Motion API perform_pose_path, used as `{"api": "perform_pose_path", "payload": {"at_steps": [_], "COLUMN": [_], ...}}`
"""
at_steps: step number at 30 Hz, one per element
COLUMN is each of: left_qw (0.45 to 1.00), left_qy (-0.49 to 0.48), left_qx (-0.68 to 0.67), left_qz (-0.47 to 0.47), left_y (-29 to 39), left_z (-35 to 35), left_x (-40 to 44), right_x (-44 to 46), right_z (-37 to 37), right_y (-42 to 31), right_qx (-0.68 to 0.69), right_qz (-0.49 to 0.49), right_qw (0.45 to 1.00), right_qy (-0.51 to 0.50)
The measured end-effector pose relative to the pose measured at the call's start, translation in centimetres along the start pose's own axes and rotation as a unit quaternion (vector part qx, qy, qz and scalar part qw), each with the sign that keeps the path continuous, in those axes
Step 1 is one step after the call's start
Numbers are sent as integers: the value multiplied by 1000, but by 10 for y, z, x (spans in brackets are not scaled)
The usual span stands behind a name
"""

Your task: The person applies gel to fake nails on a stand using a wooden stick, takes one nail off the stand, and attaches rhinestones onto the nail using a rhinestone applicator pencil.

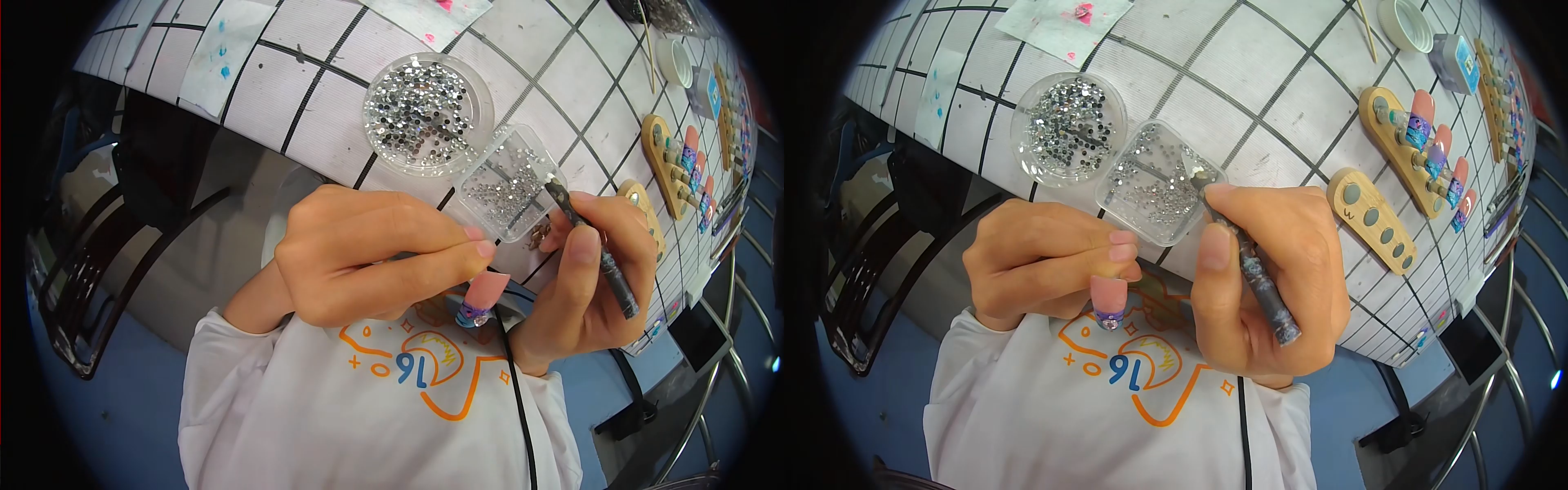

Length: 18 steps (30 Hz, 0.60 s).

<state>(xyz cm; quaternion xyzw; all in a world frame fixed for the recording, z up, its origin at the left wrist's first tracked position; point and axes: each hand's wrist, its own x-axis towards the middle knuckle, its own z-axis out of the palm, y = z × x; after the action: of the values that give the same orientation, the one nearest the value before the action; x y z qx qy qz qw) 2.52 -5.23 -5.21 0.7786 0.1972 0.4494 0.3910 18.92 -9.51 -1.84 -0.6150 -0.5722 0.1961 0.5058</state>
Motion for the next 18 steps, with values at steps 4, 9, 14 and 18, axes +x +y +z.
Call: {"api": "perform_pose_path", "payload": {"at_steps": [4, 9, 14, 18], "left_qw": [1000, 999, 999, 999], "left_qy": [6, 32, 27, 32], "left_qx": [-2, 2, 22, 23], "left_qz": [8, 9, 5, 5], "left_y": [-1, 0, 0, 1], "left_z": [1, 3, 3, 3], "left_x": [0, 0, 0, 1], "right_x": [2, -3, -8, -9], "right_z": [-8, -11, -9, -8], "right_y": [7, 5, 1, 0], "right_qx": [74, 125, 203, 208], "right_qz": [-78, -193, -181, -184], "right_qw": [994, 972, 961, 959], "right_qy": [-18, -48, -58, -57]}}
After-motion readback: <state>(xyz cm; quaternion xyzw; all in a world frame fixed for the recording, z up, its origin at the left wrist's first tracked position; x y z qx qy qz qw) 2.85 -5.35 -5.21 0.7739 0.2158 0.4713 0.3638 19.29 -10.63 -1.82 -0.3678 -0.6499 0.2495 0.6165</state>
